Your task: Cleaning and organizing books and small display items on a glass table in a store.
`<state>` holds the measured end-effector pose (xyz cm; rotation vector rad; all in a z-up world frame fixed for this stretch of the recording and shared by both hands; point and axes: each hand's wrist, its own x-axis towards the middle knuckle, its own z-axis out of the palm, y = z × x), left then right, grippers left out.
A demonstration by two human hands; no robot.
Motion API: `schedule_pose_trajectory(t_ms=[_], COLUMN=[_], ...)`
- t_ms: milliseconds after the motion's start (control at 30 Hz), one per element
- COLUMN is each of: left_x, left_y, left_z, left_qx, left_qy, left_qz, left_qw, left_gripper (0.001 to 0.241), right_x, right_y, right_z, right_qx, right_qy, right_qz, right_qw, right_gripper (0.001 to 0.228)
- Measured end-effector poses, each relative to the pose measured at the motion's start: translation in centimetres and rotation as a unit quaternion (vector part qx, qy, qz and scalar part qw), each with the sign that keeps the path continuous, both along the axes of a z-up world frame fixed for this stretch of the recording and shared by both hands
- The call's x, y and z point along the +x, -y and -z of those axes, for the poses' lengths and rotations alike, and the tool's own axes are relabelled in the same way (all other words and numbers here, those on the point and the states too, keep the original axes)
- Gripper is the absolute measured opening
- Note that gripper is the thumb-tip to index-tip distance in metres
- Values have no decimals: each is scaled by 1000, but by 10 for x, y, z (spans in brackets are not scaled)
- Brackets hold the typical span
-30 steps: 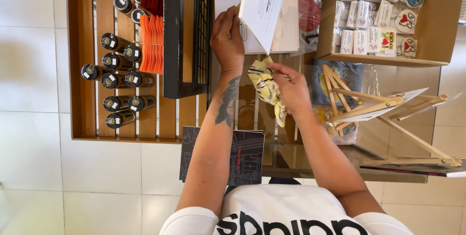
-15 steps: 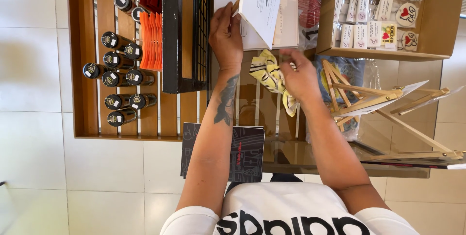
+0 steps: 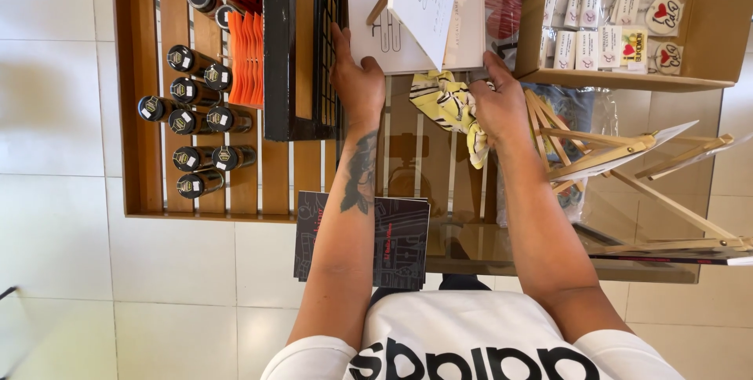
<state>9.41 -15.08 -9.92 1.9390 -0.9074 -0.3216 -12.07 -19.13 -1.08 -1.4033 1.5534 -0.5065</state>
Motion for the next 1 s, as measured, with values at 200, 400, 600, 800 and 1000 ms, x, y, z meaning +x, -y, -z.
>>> schedule_pose_trajectory(t_ms=[200, 400, 600, 800, 1000], left_x=[-4, -3, -12, -26, -31], left_y=[1, -2, -4, -10, -13], left_z=[7, -2, -9, 1, 21], left_qx=[3, 3, 26, 17, -3], left_qy=[-6, -14, -1, 18, 74], left_qz=[2, 18, 17, 41, 5], left_qw=[1000, 1000, 1000, 999, 997], left_gripper=[76, 77, 73, 71, 56], right_x=[-1, 3, 2, 2, -18], right_y=[-5, -16, -14, -36, -65], right_z=[-3, -10, 3, -26, 31], right_qx=[-1, 16, -7, -86, -269], right_qy=[16, -26, 9, -48, -37], right_qz=[1, -27, -3, -22, -73], right_qw=[1000, 999, 1000, 995, 960], right_gripper=[59, 62, 61, 57, 28])
